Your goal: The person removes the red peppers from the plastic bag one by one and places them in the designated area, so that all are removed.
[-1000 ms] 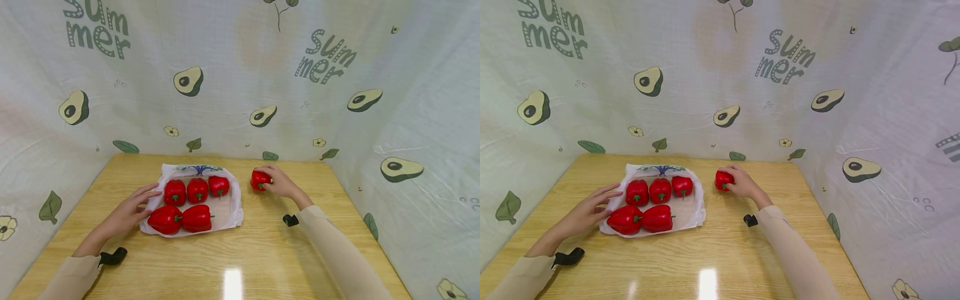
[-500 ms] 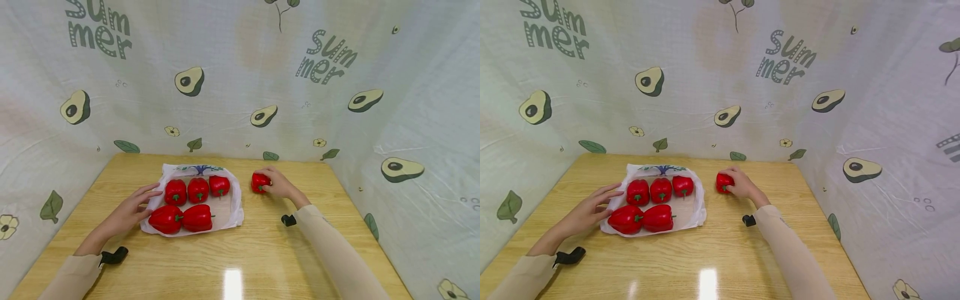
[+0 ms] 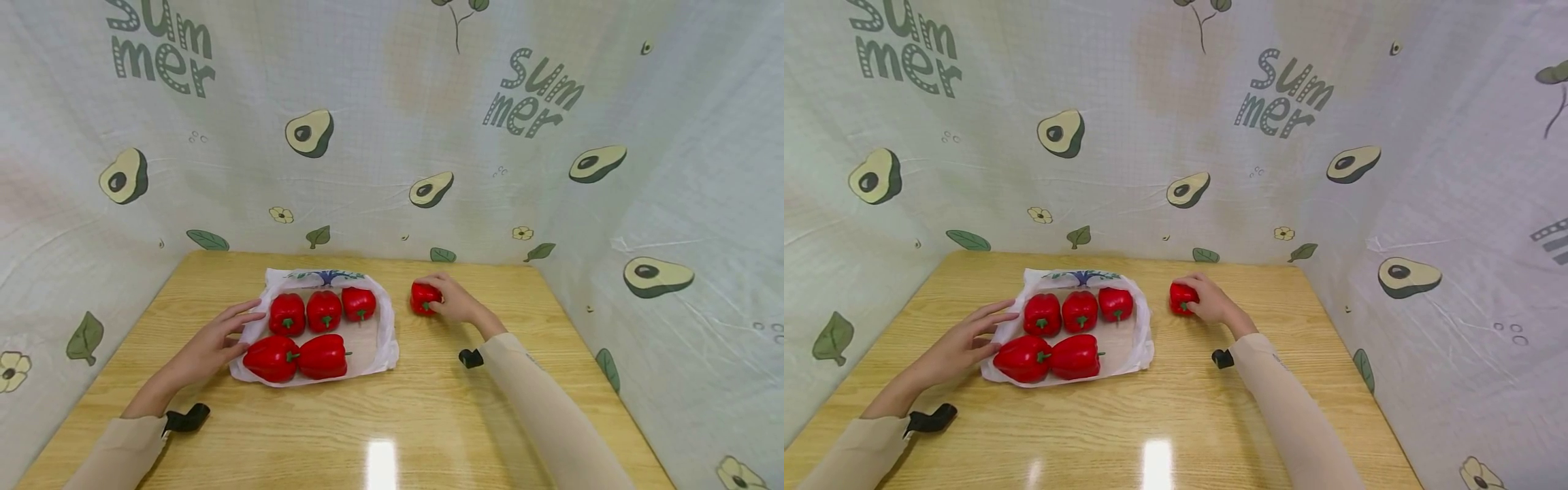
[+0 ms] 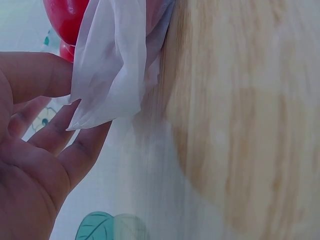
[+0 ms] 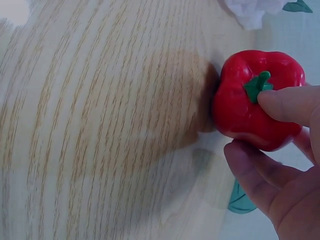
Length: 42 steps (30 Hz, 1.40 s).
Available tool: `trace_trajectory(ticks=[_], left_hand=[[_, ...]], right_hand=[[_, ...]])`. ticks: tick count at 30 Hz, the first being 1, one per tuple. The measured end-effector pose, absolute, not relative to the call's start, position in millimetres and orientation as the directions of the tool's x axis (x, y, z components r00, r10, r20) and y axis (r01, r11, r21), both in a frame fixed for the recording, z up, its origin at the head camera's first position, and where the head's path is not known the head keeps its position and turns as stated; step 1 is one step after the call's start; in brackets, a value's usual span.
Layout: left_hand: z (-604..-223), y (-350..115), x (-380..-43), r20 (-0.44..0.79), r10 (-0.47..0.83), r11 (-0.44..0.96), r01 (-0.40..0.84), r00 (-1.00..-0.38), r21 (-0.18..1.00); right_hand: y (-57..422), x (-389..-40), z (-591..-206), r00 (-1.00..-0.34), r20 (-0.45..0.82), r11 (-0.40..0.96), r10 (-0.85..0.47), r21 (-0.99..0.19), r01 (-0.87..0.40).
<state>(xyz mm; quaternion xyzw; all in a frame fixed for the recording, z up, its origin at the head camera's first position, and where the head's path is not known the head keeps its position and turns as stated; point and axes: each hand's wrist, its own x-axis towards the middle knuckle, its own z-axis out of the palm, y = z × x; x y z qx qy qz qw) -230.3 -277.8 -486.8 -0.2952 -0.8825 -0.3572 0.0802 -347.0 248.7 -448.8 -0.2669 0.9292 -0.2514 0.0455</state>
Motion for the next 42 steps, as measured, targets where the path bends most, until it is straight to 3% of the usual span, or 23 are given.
trace_trajectory(ticks=[18, 30, 42], left_hand=[[-487.3, -278.9, -230.3, 0.327, 0.454, 0.574, 0.553, -0.829, 0.604], [-487.9, -280.9, -232.7, 0.331, 0.458, 0.575, 0.559, -0.825, 0.598], [-490.2, -281.4, -232.6, 0.346, 0.461, 0.577, 0.572, -0.817, 0.583]], right_hand=[[251.0, -344.8, -444.0, -0.85, 0.016, 0.733, -0.526, -0.499, -0.462], [255.2, -328.9, -420.5, -0.844, 0.088, 0.728, -0.53, -0.464, -0.505], [229.7, -303.8, -390.7, -0.734, 0.209, 0.61, -0.646, -0.436, -0.661]])
